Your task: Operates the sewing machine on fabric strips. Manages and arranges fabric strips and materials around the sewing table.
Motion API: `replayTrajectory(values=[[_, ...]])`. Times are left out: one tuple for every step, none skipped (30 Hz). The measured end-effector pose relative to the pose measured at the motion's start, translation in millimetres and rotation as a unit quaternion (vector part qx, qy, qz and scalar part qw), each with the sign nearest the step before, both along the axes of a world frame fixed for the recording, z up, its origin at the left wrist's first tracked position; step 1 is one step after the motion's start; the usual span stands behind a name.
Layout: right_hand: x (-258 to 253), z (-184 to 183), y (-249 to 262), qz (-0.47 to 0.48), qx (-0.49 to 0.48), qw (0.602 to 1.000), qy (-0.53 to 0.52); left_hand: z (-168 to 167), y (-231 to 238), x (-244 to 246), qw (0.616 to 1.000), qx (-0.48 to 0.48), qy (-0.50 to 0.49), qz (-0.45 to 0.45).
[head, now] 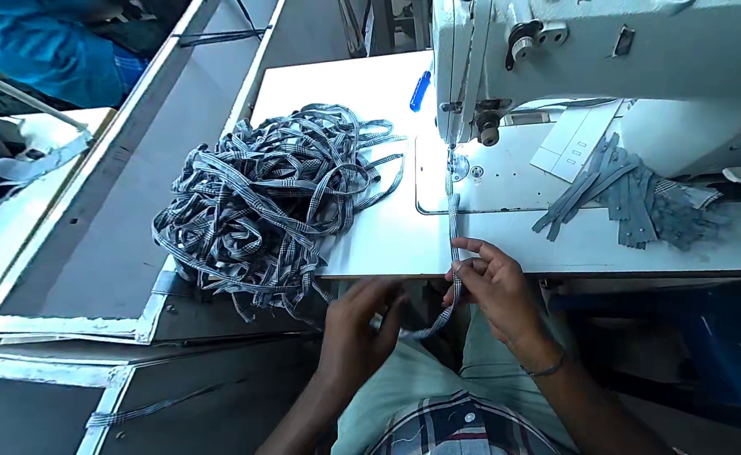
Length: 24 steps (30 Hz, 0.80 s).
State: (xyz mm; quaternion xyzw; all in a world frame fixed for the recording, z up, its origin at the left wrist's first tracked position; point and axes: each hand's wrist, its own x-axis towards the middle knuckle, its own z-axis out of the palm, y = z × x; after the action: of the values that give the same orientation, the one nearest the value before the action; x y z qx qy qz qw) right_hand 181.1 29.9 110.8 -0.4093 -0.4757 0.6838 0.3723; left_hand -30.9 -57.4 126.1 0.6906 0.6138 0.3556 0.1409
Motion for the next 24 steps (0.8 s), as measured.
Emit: replayTrajectory(values=[[-0.1, -1.4, -0.1, -0.003, 0.013, 1.000, -0.011, 2.6, 22.6, -0.4, 0.999, 0.024, 0.023, -0.020], [-1.0, -1.5, -0.3, -0.006, 0.018, 1.000, -0.020, 2.8, 46.2, -0.8, 0.998, 0.034, 0.037, -0.049], [-1.7, -0.8, -0.3, -0.007, 0.018, 1.000, -0.022, 0.8, 69.2, -0.5, 0.995, 0.037, 0.043, -0.079], [-2.0, 0.0, -0.5, -0.010, 0.017, 1.000, -0.023, -3.9, 91.1, -0.6, 0.992, 0.042, 0.046, -0.113], [-1.9, 0.4, -0.1, -0.013, 0.017, 0.999, -0.024, -10.8, 111.6, -1.3, 0.987, 0.051, 0.049, -0.145], [-1.7, 0.3, 1.0, -0.016, 0.018, 0.999, -0.025, -16.6, 128.6, -1.8, 0.982, 0.057, 0.054, -0.171], [-0.9, 0.0, 1.7, -0.016, 0.023, 0.999, -0.030, -20.2, 141.4, -2.3, 0.978, 0.056, 0.062, -0.193], [-0.2, -0.1, 2.3, -0.016, 0.031, 0.999, -0.036, -22.4, 150.3, -2.6, 0.974, 0.056, 0.073, -0.209], [0.0, 0.3, 3.4, -0.016, 0.038, 0.998, -0.039, -23.1, 156.9, -2.8, 0.970, 0.056, 0.086, -0.221], [0.0, 0.7, 4.6, -0.016, 0.047, 0.998, -0.039, -22.9, 161.8, -2.7, 0.967, 0.057, 0.098, -0.230], [-0.3, 1.1, 5.6, -0.013, 0.055, 0.998, -0.038, -22.5, 165.2, -2.4, 0.964, 0.059, 0.109, -0.235], [-1.0, 1.4, 6.2, -0.009, 0.058, 0.998, -0.034, -22.2, 167.2, -2.4, 0.961, 0.060, 0.123, -0.238], [-1.9, 1.8, 6.9, -0.005, 0.057, 0.998, -0.030, -22.3, 168.7, -2.9, 0.958, 0.063, 0.141, -0.240], [-2.7, 2.2, 7.3, -0.002, 0.054, 0.998, -0.028, -22.5, 170.0, -3.9, 0.955, 0.069, 0.156, -0.241], [-3.0, 2.5, 7.1, 0.000, 0.051, 0.998, -0.027, -23.3, 170.5, -5.0, 0.953, 0.077, 0.168, -0.242], [-2.9, 2.2, 6.4, 0.000, 0.053, 0.998, -0.029, -24.1, 170.3, -6.5, 0.950, 0.087, 0.177, -0.242], [-2.7, 1.4, 5.3, -0.002, 0.058, 0.998, -0.033, -24.4, 169.9, -8.0, 0.948, 0.095, 0.184, -0.241], [-2.2, 0.0, 3.8, -0.004, 0.065, 0.997, -0.039, -24.6, 169.0, -9.3, 0.947, 0.100, 0.190, -0.241], [-1.6, -1.8, 2.5, -0.006, 0.073, 0.996, -0.048, -24.7, 168.3, -10.5, 0.945, 0.105, 0.194, -0.242], [-1.0, -3.7, 1.5, -0.010, 0.087, 0.994, -0.066, -24.6, 168.3, -11.8, 0.943, 0.108, 0.196, -0.245], [-0.9, -5.8, 0.6, -0.018, 0.104, 0.990, -0.089, -24.2, 169.1, -12.9, 0.942, 0.109, 0.195, -0.252], [-0.9, -7.4, -0.3, -0.027, 0.120, 0.986, -0.114, -24.1, 170.6, -14.1, 0.940, 0.109, 0.188, -0.262], [-1.0, -8.4, -0.6, -0.037, 0.138, 0.981, -0.134, -24.2, 173.0, -15.3, 0.939, 0.107, 0.179, -0.272], [-1.1, -9.1, -0.1, -0.046, 0.158, 0.975, -0.147, -23.8, 175.8, -16.1, 0.939, 0.101, 0.167, -0.283]])
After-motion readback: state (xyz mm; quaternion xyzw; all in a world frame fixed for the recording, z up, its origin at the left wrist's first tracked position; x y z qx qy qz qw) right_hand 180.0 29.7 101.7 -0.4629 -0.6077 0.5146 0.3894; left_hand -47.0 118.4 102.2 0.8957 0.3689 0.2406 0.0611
